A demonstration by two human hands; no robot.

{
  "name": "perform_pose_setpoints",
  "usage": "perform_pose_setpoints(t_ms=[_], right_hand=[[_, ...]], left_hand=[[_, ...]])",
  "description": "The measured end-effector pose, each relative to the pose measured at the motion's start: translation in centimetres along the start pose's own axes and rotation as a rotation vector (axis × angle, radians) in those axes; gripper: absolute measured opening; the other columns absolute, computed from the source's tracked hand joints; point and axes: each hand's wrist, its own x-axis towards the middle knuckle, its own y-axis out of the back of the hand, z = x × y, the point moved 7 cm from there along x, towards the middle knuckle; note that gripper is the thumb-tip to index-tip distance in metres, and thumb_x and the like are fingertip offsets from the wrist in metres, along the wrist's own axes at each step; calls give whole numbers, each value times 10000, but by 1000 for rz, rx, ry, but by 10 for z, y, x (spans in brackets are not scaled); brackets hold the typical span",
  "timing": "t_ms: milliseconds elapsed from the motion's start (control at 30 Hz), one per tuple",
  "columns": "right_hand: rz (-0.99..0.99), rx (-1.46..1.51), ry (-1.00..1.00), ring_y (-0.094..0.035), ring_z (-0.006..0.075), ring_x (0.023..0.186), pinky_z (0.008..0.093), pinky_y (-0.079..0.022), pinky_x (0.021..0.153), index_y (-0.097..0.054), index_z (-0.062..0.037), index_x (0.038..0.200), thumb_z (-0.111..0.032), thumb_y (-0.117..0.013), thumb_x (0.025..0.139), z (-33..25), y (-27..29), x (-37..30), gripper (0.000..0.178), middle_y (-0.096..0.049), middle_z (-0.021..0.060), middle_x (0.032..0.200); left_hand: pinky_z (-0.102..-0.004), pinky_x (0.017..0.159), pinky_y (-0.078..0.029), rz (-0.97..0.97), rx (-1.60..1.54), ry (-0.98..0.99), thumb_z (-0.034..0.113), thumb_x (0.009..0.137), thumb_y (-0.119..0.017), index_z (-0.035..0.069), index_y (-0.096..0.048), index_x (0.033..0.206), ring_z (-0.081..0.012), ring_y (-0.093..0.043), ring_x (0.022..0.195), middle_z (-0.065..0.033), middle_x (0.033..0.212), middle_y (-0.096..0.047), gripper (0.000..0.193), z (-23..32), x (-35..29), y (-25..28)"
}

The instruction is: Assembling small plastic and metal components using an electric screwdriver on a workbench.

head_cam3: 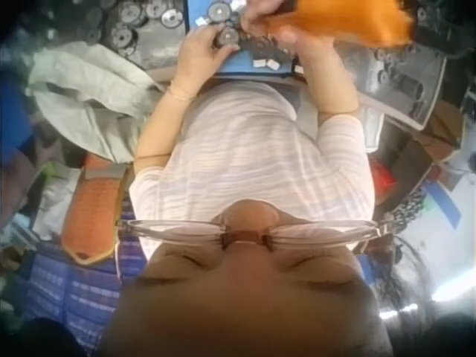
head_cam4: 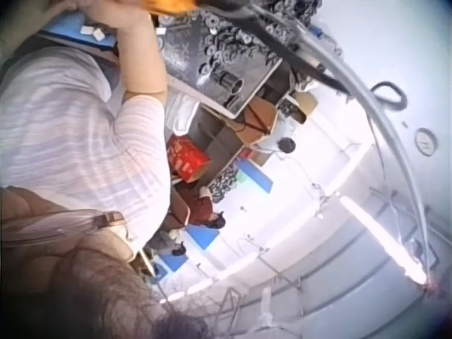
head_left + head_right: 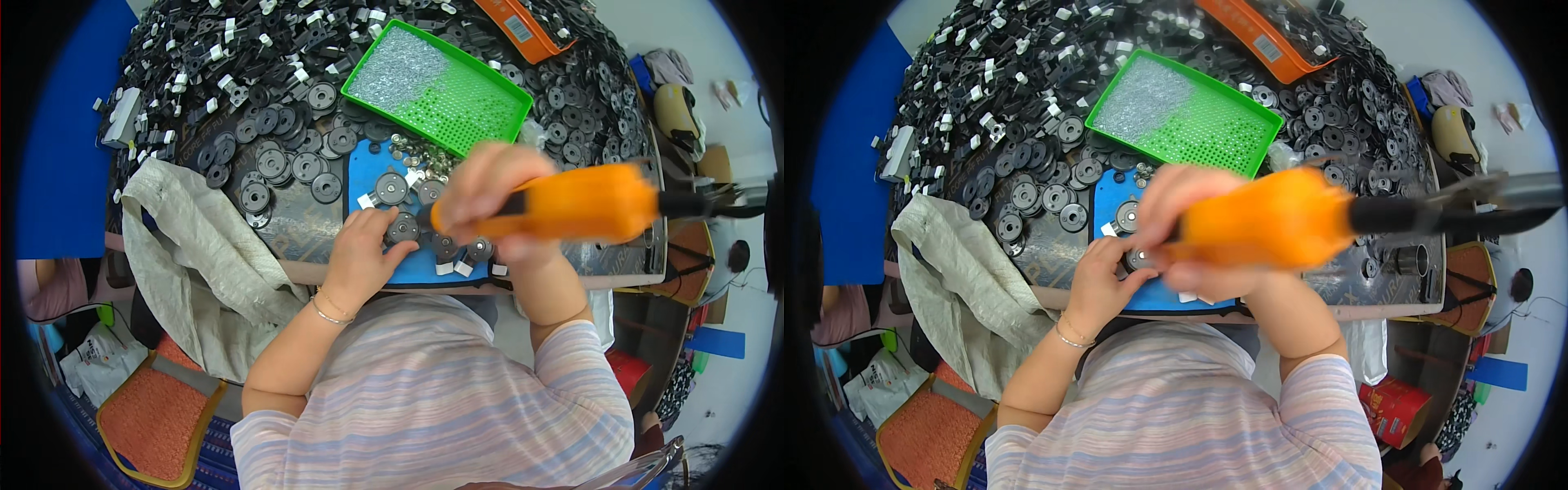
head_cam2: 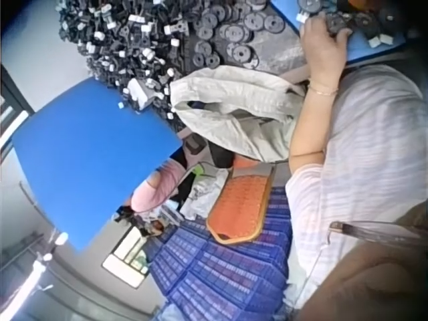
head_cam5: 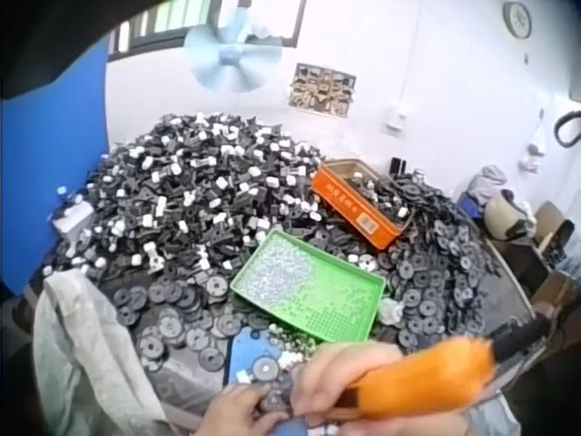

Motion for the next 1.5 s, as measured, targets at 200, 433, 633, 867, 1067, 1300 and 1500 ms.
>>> perform_pose_setpoints(t_ms=[200,433,633,867,1067,1300,1500], right_hand=[[305,-249,287,-535,184,660,352,-457,662,-504,-25,1025,-227,-536,858,-48,81,-8,264,-506,123,939],[484,-183,388,-561,198,638,345,-494,639,-532,28,972,-70,-574,820,-45,115,-18,186,-561,160,889],[500,-283,331,-569,189,637,325,-482,619,-538,26,976,-71,-574,821,-36,128,-13,187,-571,149,880],[501,-151,353,-566,197,641,355,-479,626,-531,15,987,-117,-561,827,-67,133,-34,209,-576,154,873],[517,-206,253,-508,175,677,346,-435,671,-508,-39,1026,-251,-539,836,-100,135,-85,286,-495,116,939],[814,-391,228,-576,199,663,356,-499,671,-530,23,1023,-40,-605,786,-116,147,-156,256,-557,165,923],[1054,-1625,563,-443,248,1142,367,-380,976,-244,-86,1348,-131,-747,693,-144,90,-186,827,-413,110,1259]], left_hand=[[-358,701,-453,69,54,-95,200,689,-765,-28,-591,1054,-296,-535,788,-125,853,-583,464,7,-2,3],[-401,803,-387,134,209,-156,213,690,-755,18,-576,1079,-299,-489,949,-115,1044,-542,471,33,0,13],[-378,816,-383,88,243,-241,215,638,-792,50,-585,1074,-281,-493,950,-106,1032,-541,510,33,22,11],[-618,1015,-197,-202,344,-238,484,488,-824,137,-506,1269,-376,-247,1325,-152,1416,-333,912,38,35,-14],[-666,998,-197,-314,468,-263,581,456,-789,207,-476,1323,-376,-214,1348,-128,1425,-334,994,40,39,-31],[-666,1000,-198,-301,479,-288,557,474,-800,226,-488,1316,-371,-226,1343,-130,1397,-370,957,48,32,-34],[-640,972,-258,-270,543,-319,571,516,-777,231,-464,1324,-366,-280,1313,-120,1397,-364,931,50,34,-41]])
